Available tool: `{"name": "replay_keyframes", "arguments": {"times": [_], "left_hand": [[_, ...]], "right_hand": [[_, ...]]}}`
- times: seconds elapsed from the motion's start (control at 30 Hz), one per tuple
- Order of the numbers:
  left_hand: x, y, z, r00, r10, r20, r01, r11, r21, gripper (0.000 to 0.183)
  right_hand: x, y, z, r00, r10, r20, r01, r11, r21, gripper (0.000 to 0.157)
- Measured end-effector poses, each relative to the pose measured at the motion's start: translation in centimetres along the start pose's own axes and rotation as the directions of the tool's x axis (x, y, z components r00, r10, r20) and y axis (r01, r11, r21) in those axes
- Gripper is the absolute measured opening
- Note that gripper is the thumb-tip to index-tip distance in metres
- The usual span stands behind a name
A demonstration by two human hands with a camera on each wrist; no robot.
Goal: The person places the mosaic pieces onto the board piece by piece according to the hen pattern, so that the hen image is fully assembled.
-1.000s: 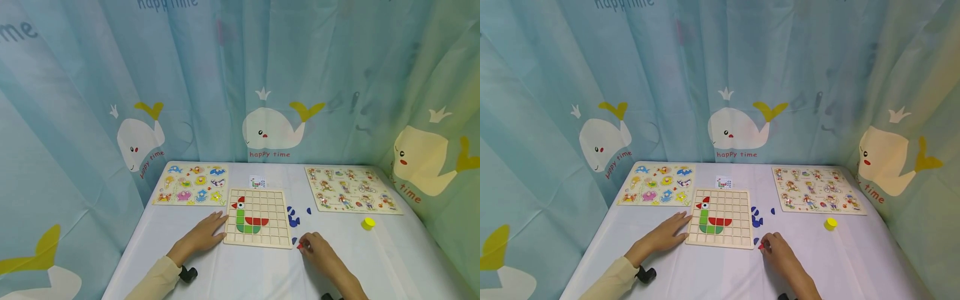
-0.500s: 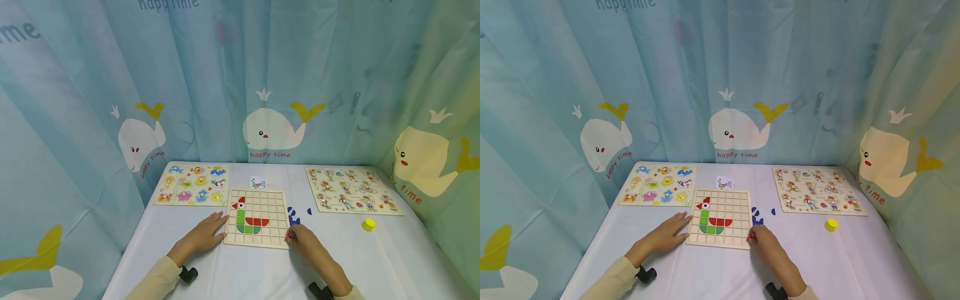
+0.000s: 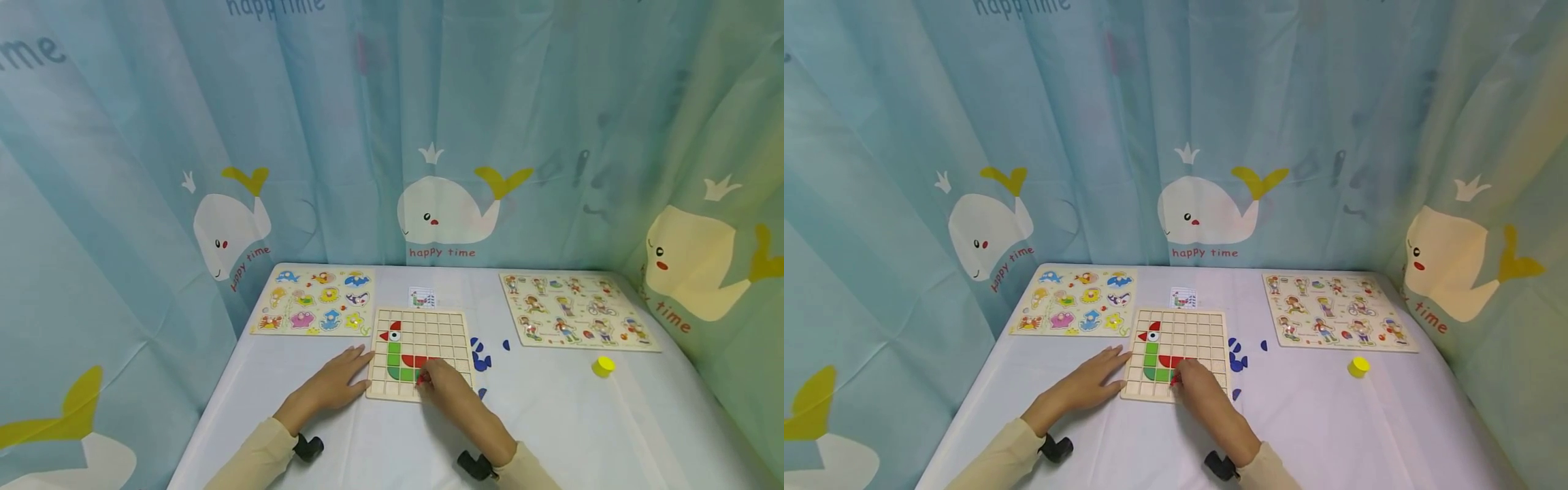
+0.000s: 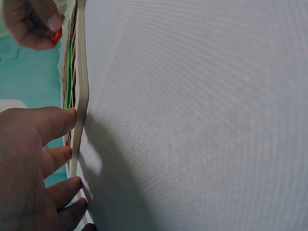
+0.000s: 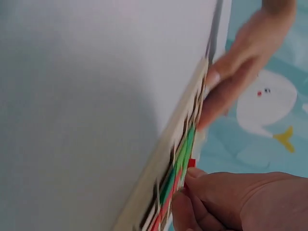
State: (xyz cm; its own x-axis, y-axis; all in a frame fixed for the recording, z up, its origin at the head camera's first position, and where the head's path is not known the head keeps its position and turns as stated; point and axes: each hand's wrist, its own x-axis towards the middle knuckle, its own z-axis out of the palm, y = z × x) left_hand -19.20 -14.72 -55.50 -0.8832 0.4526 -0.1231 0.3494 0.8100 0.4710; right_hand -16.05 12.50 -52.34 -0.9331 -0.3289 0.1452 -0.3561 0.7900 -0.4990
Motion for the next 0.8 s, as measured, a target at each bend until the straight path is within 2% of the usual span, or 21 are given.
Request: {"name": "replay_keyframes", "arguments": {"times": [0.17,0.4,0.8], "left_hand": [[0.1,-0.2,0.0,1.0,0.006,-0.003,-0.006,1.0,0.005,0.064],[0.1,-0.2,0.0,1.0,0.005,0.001,-0.005,1.0,0.001,0.064],[0.0,0.0,-0.2,1.0,0.009,0.005,-0.009,1.0,-0.009,0.063]], "right_hand": [[0.4,-1.2,1.4,0.997,-0.074,-0.011,0.074,0.997,-0.018,0.015],[0.7,-1.5,2.1,0.995,-0.096,-0.03,0.094,0.994,-0.054,0.016],[0.9,-2.1,1.4,0.99,-0.03,0.138,0.028,0.999,0.02,0.01]]}}
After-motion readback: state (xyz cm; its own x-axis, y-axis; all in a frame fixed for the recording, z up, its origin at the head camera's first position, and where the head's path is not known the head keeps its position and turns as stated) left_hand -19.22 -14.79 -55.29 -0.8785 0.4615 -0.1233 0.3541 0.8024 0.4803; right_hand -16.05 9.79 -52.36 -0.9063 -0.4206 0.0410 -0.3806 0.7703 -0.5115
